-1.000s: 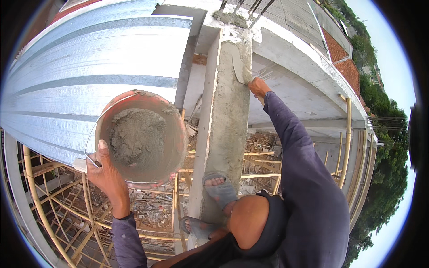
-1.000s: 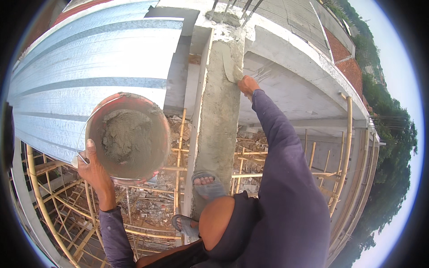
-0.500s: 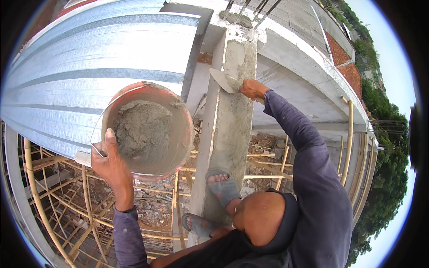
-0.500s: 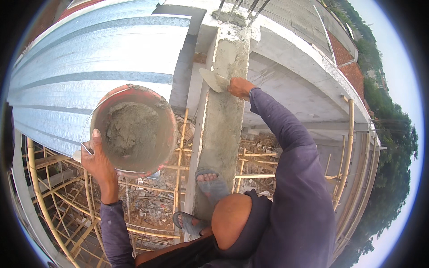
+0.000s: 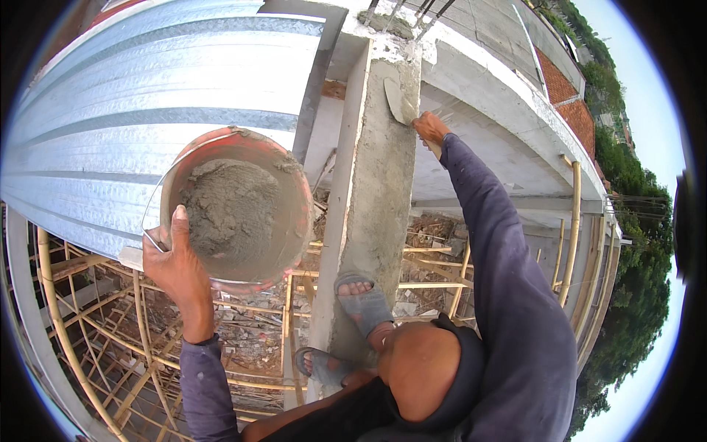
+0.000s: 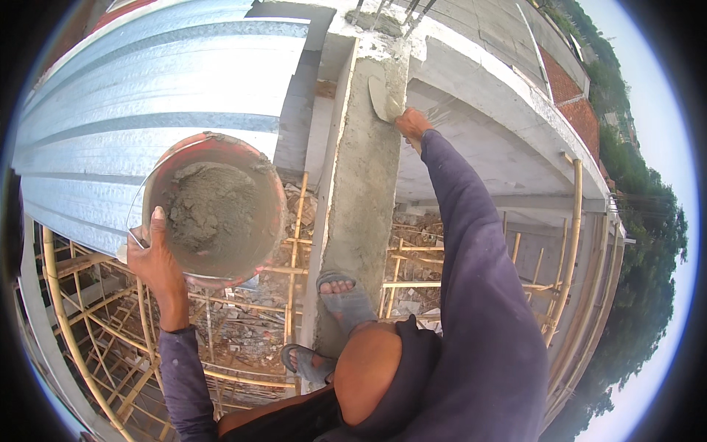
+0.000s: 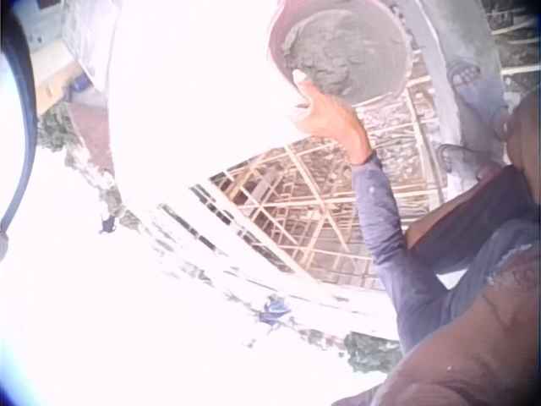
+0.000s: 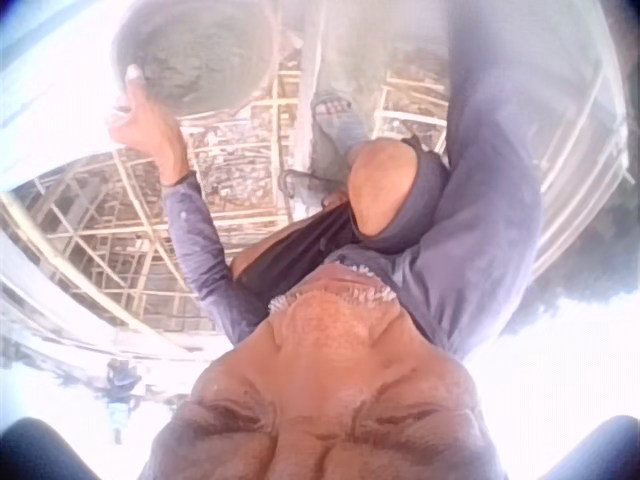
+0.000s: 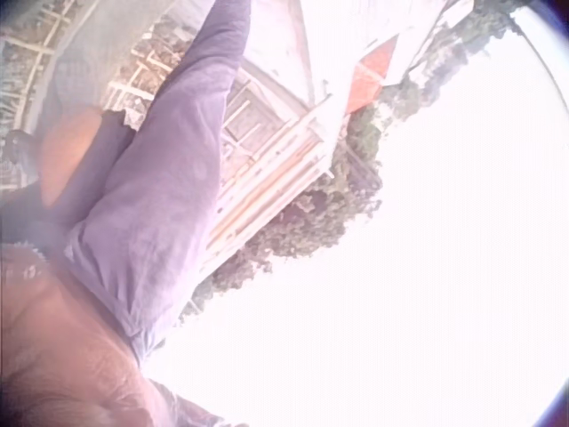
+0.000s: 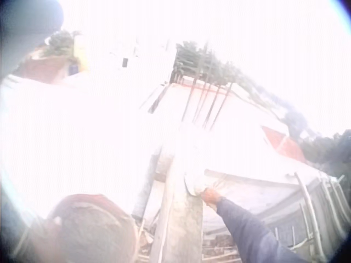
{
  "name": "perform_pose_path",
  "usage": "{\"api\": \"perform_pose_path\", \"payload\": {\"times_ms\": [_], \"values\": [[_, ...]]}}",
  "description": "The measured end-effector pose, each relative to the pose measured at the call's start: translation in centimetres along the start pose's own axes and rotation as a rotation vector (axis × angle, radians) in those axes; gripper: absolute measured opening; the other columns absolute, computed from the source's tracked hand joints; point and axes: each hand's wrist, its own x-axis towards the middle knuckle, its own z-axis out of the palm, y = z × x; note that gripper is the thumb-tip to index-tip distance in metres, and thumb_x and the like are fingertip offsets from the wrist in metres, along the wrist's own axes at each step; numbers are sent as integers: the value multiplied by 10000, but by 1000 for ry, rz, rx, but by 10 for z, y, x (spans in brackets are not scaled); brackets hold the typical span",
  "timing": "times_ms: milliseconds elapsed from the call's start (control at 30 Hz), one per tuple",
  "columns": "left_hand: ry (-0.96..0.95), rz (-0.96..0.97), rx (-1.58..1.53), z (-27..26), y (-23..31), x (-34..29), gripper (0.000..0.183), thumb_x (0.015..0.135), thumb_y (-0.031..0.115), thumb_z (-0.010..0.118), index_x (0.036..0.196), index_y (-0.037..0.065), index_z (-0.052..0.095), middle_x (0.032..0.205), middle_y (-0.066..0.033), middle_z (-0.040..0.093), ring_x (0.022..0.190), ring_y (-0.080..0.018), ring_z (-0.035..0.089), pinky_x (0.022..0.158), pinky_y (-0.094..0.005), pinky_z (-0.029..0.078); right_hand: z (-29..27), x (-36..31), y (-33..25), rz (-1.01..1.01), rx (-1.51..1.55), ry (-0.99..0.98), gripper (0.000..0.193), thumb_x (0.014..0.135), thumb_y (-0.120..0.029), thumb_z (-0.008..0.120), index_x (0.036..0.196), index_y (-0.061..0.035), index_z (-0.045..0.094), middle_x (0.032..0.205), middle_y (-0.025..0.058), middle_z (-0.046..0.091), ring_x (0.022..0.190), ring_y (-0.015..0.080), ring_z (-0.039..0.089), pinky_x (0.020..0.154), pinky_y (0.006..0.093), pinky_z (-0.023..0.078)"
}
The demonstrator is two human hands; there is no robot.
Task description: The person scoops wet cement from a bucket with a trowel and applies it to a vertical concrete beam, smoothing the surface repeatedly. The worker stands on bamboo scaffolding and continues plastering the beam from bottom to top.
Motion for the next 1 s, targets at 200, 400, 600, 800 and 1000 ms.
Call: {"api": "perform_pose_path", "payload": {"times_ms": [200,400,600,800,1000], "values": [[56,-10,33,-9,-7,5,270,907,203,732,830,22,548,769,-34,568,709,-116,507,670,-272,444,105,-117,7,-702,-1069,-111,188,879,-160,562,853,13,632,734,182,599,634,315,656,577,441,540],[28,21,-3,-12,-16,9,257,882,179,742,827,7,559,771,-50,588,709,-131,514,686,-289,444,132,-288,-8,-338,-533,-305,402,1002,-288,453,871,60,608,684,306,616,667,472,641,622,540,519],[27,74,49,-18,-14,9,129,756,17,623,858,-45,572,796,-165,637,737,-249,595,759,-381,473,85,-323,-8,-157,-508,-191,454,991,-347,474,871,77,586,655,276,601,659,491,612,654,562,497],[11,93,95,-15,-23,14,137,710,0,564,840,-41,578,758,-209,627,696,-345,609,742,-427,477,-39,-274,-102,-308,-623,54,340,906,-278,561,926,61,539,873,273,627,776,458,611,728,507,477],[29,101,243,-15,-17,21,180,698,34,571,867,-19,609,843,-243,673,814,-465,646,765,-502,491,-130,-286,-283,-553,-1158,180,325,950,-301,574,974,23,581,685,179,635,646,344,651,638,464,509]]}}
